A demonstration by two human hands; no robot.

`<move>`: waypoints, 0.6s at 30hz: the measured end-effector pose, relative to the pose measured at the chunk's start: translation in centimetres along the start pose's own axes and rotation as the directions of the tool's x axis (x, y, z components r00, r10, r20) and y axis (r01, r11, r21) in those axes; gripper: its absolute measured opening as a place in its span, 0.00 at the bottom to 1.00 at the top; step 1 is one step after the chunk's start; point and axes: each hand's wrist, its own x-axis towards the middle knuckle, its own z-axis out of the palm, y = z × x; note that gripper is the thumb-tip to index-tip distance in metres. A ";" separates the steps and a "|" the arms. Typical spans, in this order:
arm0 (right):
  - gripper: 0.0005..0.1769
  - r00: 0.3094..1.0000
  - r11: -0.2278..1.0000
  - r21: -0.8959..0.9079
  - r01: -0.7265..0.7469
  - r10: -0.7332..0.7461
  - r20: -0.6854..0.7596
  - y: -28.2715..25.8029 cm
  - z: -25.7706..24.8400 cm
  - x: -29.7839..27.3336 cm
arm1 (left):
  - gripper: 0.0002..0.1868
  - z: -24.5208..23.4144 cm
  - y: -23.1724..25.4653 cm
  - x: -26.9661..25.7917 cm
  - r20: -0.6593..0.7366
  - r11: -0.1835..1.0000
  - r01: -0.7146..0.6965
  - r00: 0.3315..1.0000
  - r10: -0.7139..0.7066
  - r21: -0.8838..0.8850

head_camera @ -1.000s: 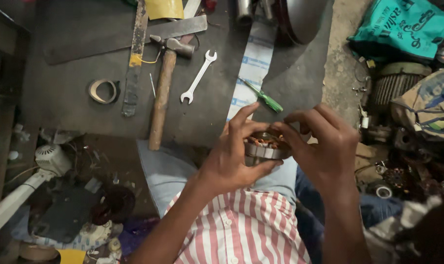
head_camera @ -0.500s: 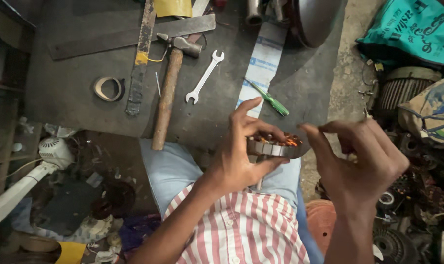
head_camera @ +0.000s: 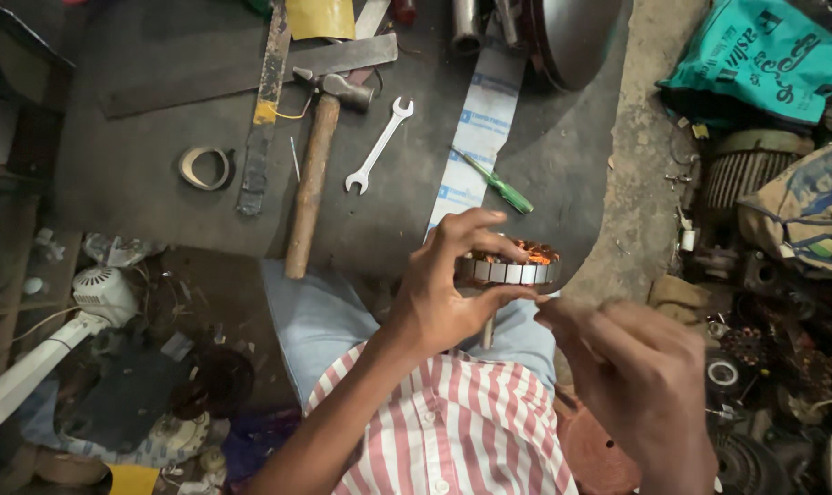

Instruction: The person sits and holds a cylindrical electrical component with copper windings, repeatedly adjusting and pressing the windings with their fingers. They rotate the component to access different sections while continuing to manipulate the copper coils.

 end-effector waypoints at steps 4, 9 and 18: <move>0.22 0.996 1.000 0.029 -0.005 0.002 0.093 0.4 -0.1 -1.1 | 0.33 -0.6 0.1 0.4 0.004 0.982 -0.154 0.988 0.155 0.109; 0.27 0.995 0.997 0.062 0.040 -0.045 0.087 0.8 -0.1 -1.7 | 0.23 -1.3 0.4 1.0 0.052 0.976 -0.176 0.984 0.170 0.130; 0.27 0.996 0.999 -0.032 0.039 -0.037 0.087 0.5 1.7 -2.0 | 0.16 -2.7 -0.1 1.7 0.149 0.997 -0.075 0.986 0.073 0.005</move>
